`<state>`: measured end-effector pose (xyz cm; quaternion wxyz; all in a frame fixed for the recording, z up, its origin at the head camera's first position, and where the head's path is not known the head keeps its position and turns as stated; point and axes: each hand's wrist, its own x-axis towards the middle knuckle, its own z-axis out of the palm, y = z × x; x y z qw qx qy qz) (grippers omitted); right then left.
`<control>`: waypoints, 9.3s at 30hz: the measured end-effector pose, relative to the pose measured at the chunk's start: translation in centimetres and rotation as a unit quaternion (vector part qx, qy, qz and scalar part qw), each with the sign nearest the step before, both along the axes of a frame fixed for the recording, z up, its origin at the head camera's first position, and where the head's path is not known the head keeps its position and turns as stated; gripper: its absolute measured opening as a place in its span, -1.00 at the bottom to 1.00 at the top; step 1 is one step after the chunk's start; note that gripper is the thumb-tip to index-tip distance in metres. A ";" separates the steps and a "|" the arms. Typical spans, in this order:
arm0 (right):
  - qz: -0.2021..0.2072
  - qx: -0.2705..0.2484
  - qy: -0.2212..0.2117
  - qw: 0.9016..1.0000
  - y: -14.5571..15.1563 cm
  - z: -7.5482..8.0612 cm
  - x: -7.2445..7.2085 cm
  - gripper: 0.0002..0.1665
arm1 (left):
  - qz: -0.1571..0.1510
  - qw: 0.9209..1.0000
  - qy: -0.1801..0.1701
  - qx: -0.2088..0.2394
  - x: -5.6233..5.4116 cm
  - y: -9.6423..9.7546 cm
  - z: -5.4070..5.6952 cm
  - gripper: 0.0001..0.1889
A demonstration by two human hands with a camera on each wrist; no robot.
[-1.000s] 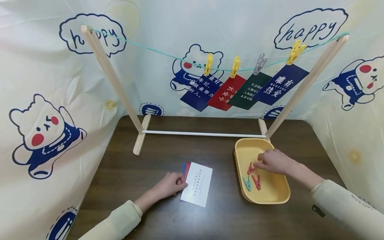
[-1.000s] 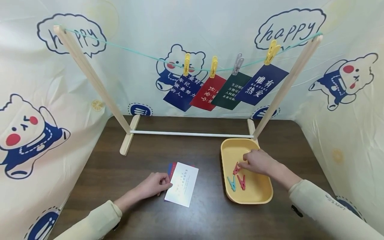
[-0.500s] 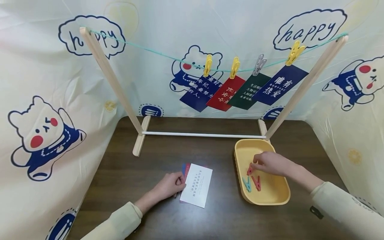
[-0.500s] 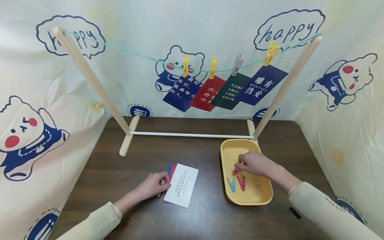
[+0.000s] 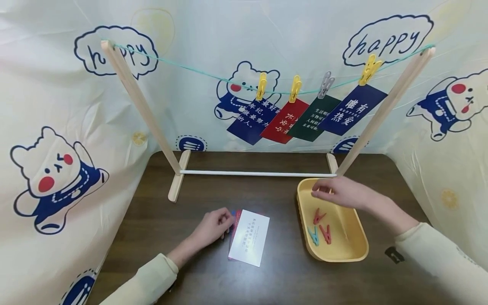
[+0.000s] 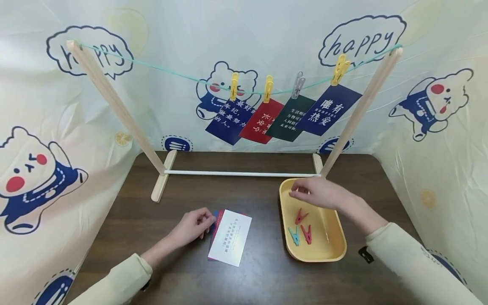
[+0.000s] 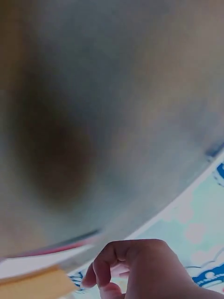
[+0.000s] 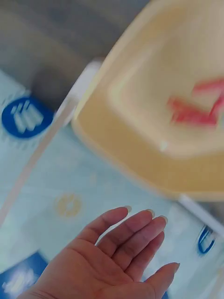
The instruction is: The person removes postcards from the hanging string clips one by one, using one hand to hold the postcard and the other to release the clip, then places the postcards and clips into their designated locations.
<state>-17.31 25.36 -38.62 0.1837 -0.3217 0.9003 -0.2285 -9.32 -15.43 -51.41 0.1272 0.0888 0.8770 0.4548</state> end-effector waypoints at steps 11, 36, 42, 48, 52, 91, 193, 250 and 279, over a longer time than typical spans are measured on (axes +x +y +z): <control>0.018 0.005 0.097 0.995 -2.1 8.6 -1.4 -0.73 | 0.004 0.992 0.126 0.030 -4.7 -1.4 7.0 -0.85; 0.035 -0.058 0.278 0.958 -10.4 18.8 -5.6 -0.68 | 0.065 0.954 0.291 0.017 -14.4 -1.2 16.0 -0.73; 0.000 -0.035 0.292 0.956 -12.5 20.8 -7.2 -0.56 | 0.049 0.960 0.277 0.002 -15.3 -0.5 17.0 -0.68; -0.013 0.024 0.274 0.961 -14.2 21.4 -8.8 -0.41 | 0.047 0.966 0.253 0.025 -15.7 0.5 17.7 -0.69; -0.022 0.041 0.242 0.969 -14.7 21.5 -9.5 -0.37 | 0.041 0.968 0.245 0.031 -15.8 1.0 17.8 -0.71; -0.028 -0.051 0.255 0.965 -13.9 21.5 -10.4 -0.66 | 0.037 0.965 0.253 0.060 -15.2 0.3 17.9 -0.85; -0.004 0.072 0.047 0.996 2.9 -5.7 0.9 -0.75 | -0.103 0.991 -0.050 -0.062 0.7 1.3 0.2 -0.75; 0.005 0.071 0.083 0.994 1.6 3.7 -1.0 -0.80 | -0.075 0.984 0.107 -0.118 -4.0 3.0 4.4 -0.87; 0.009 0.065 0.316 0.947 -5.5 23.7 -6.3 -0.65 | 0.023 0.962 0.261 0.077 -14.8 7.3 16.6 -0.70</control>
